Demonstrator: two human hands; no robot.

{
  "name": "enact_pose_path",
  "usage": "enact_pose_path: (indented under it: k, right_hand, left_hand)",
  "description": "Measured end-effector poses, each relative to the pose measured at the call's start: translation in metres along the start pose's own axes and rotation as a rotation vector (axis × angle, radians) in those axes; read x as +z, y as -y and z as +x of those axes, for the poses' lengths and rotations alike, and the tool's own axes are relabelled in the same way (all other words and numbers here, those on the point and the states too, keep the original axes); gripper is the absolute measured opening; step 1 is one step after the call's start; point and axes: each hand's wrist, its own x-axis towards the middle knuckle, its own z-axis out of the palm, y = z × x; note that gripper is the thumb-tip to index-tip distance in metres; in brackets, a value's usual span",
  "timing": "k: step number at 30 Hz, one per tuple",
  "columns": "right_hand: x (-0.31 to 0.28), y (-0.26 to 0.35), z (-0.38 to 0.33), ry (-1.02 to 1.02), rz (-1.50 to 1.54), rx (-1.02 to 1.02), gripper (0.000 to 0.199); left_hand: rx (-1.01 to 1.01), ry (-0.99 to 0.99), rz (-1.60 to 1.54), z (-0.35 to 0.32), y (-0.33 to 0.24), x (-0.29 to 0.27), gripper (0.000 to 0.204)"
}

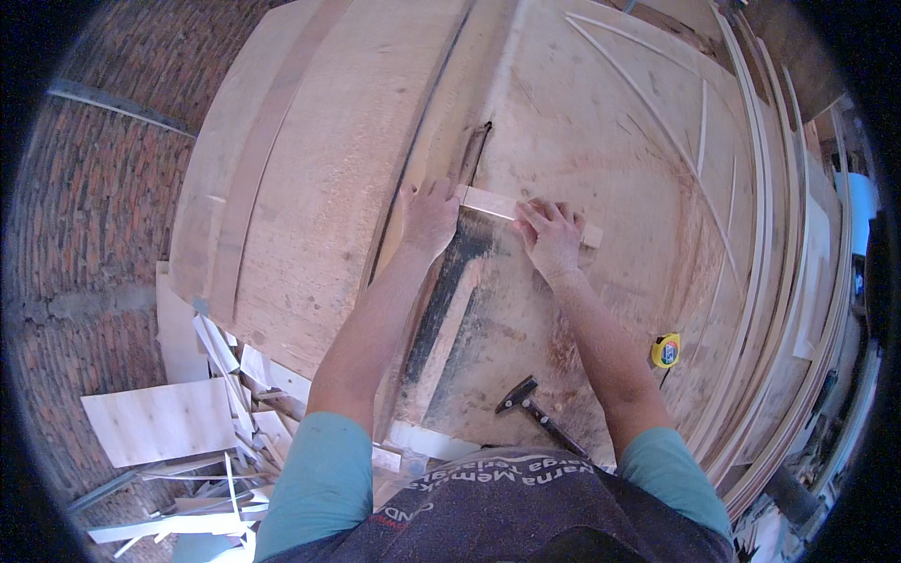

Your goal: The person assembles a wooden frame by joining long wooden planks with smaller cross pieces. They use a hammer to drive nails into the joints and a tape measure to check dimensions. The person repeatedly picks up planks, aligns them, and secures them together on a workbench.

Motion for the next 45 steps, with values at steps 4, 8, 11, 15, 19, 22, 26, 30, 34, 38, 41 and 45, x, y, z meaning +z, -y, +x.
enact_pose_path:
  k: [4, 8, 11, 15, 19, 22, 26, 30, 34, 38, 41, 45]
  right_hand:
    - [0.000, -0.002, 0.004, -0.036, 0.010, -0.016, 0.031]
    - [-0.001, -0.002, 0.006, 0.003, -0.032, 0.004, 0.033]
    - [0.002, -0.005, 0.007, -0.003, -0.004, -0.001, 0.034]
    - [-0.001, -0.002, 0.009, 0.014, 0.000, 0.010, 0.033]
    - [-0.003, -0.003, 0.009, 0.019, 0.011, 0.025, 0.032]
    - [-0.011, -0.008, 0.003, 0.004, 0.023, 0.054, 0.032]
    - [-0.035, 0.005, -0.007, 0.115, 0.244, 0.314, 0.033]
    - [-0.030, 0.016, -0.020, 0.351, 0.317, 0.349, 0.036]
    - [-0.031, 0.050, -0.021, 0.550, 0.774, 0.625, 0.043]
    - [-0.013, 0.069, -0.025, 0.474, 0.995, 0.791, 0.047]
    - [0.002, 0.071, -0.027, 0.449, 1.025, 0.792, 0.048]
    - [0.008, 0.081, -0.023, 0.442, 1.012, 0.812, 0.046]
  left_hand:
    - [-0.015, -0.014, -0.008, 0.004, -0.001, 0.002, 0.009]
    - [-0.014, 0.003, -0.007, 0.007, 0.000, 0.002, 0.011]
    - [-0.027, 0.022, 0.006, 0.008, -0.001, 0.001, 0.011]
    - [-0.040, -0.022, 0.004, 0.009, 0.000, 0.002, 0.012]
    - [-0.048, 0.006, 0.030, 0.011, -0.002, 0.000, 0.012]
    - [-0.086, 0.107, 0.026, 0.016, -0.009, -0.011, 0.013]
    - [-0.100, 0.218, 0.039, 0.013, -0.007, -0.012, 0.018]
    - [-0.080, 0.073, 0.016, 0.012, -0.004, -0.004, 0.012]
    - [-0.078, 0.074, 0.014, 0.011, -0.003, -0.003, 0.013]
    - [-0.069, 0.040, -0.009, 0.013, -0.003, -0.007, 0.013]
    - [-0.107, 0.178, 0.040, 0.015, -0.010, -0.018, 0.021]
    - [-0.086, 0.157, 0.051, 0.013, -0.005, -0.011, 0.019]
